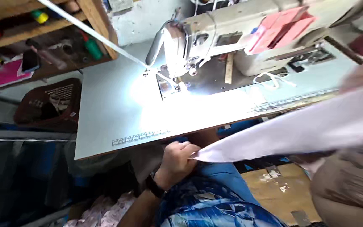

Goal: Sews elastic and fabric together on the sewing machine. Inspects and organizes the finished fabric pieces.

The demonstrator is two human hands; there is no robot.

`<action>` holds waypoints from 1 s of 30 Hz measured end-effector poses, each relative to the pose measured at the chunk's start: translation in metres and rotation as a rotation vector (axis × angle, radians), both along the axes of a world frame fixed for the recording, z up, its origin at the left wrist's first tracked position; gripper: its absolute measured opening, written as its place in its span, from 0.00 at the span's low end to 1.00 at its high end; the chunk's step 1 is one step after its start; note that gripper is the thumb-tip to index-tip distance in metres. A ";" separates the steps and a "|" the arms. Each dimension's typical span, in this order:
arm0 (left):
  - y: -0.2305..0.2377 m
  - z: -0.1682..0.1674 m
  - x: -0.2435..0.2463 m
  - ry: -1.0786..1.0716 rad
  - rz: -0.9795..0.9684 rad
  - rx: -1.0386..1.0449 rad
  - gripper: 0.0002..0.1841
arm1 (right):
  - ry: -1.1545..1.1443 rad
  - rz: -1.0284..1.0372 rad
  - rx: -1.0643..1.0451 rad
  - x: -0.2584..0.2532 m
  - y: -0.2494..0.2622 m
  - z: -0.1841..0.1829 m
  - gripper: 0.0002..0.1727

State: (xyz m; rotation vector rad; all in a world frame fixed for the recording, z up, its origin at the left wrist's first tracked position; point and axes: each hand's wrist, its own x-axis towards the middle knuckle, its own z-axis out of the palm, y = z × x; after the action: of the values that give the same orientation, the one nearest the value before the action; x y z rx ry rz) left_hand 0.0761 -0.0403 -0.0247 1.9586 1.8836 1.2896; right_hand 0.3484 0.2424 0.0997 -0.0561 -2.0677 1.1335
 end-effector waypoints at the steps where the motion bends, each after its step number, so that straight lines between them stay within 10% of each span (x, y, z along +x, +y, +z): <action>1: -0.010 -0.023 -0.003 -0.039 -0.007 -0.198 0.07 | -0.083 0.018 0.186 -0.039 -0.012 0.014 0.09; 5: -0.039 -0.031 -0.008 -0.162 0.206 -0.264 0.27 | -0.370 0.081 0.471 -0.164 -0.057 -0.011 0.12; 10: -0.011 0.031 0.003 -0.003 0.142 0.250 0.13 | -0.450 0.056 0.364 -0.231 -0.064 -0.055 0.14; 17: 0.060 -0.002 -0.072 0.381 0.192 -0.364 0.30 | -0.660 -0.228 0.367 -0.235 -0.035 -0.082 0.14; 30: 0.105 0.011 -0.134 0.438 0.009 -0.365 0.44 | -0.721 -0.229 0.598 -0.222 -0.030 -0.094 0.19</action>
State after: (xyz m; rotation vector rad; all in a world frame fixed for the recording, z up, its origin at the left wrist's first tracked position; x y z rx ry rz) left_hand -0.0578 0.0647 -0.0138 2.1428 2.1203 0.4818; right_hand 0.1267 0.2121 0.0062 -0.4494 -2.8631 0.3256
